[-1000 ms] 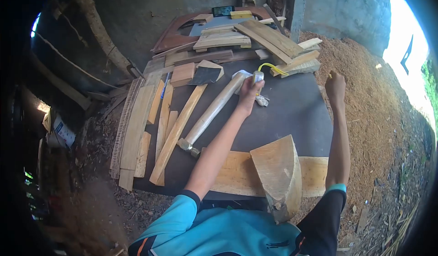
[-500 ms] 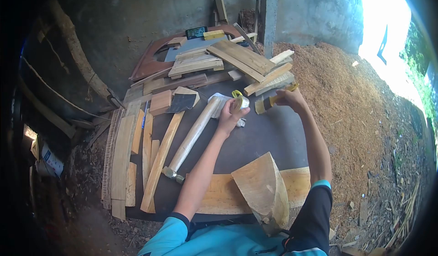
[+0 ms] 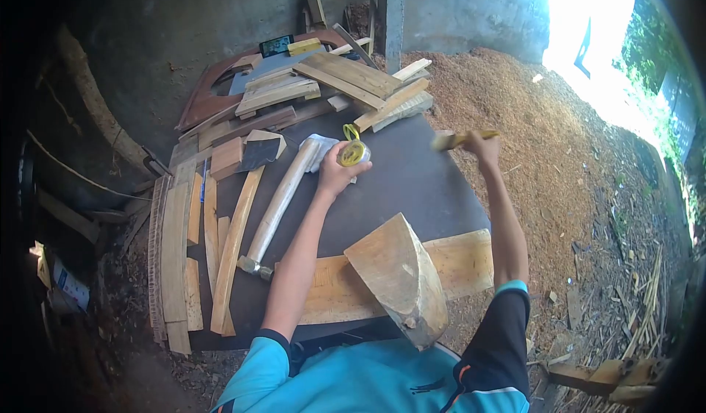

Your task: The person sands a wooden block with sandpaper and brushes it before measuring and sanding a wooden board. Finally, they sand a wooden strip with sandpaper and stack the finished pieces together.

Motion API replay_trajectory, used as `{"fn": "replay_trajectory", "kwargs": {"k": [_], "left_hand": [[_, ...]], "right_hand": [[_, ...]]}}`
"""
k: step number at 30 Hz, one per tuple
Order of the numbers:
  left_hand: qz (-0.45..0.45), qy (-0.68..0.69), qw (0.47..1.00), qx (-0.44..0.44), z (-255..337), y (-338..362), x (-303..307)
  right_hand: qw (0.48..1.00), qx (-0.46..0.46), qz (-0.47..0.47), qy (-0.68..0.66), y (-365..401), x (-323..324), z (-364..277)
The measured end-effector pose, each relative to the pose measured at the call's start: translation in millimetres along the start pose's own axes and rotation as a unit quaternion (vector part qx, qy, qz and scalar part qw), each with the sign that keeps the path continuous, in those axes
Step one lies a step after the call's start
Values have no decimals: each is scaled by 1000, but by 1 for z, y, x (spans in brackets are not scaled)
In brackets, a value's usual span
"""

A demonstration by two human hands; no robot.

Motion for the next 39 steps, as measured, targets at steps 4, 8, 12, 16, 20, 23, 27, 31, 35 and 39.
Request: {"fn": "replay_trajectory", "kwargs": {"k": [4,8,12,16,20,23,27,31,35,39], "left_hand": [[22,-101,993,-50,-8,-9,1],[7,-142,989,-35,-7,-6,-6],[1,-186,981,-54,-4,-1,-4],[14,-275,958,-85,6,7,-9],[9,-252,965,-78,4,5,-1],[-19,-250,966,-57,5,10,0],[-27,-247,967,-51,6,6,3],[-27,-245,967,-56,3,7,2],[-35,-255,965,-56,7,10,3],[-30,-237,970,-43,5,6,6]], "right_hand": [[974,81,10,209,34,42,-49],[863,301,-277,295,213,13,-136],[700,193,-405,556,288,-6,-159],[701,209,-378,567,291,-15,-150],[737,218,-317,556,279,-18,-136],[776,111,-283,552,239,-27,-134],[785,52,-230,573,177,-41,-117],[829,19,-106,549,130,-68,-95],[880,-22,-74,469,50,-89,-44],[879,-9,-218,423,75,-78,-80]]}}
Point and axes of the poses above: each hand's wrist, its own y-axis away from the middle knuckle, its own x-axis out of the back of the hand, z = x × y, the point moved 1 cm from there along -y, towards the middle knuckle, and after that the axes turned 7 degrees about y, right-handed, at the moved point
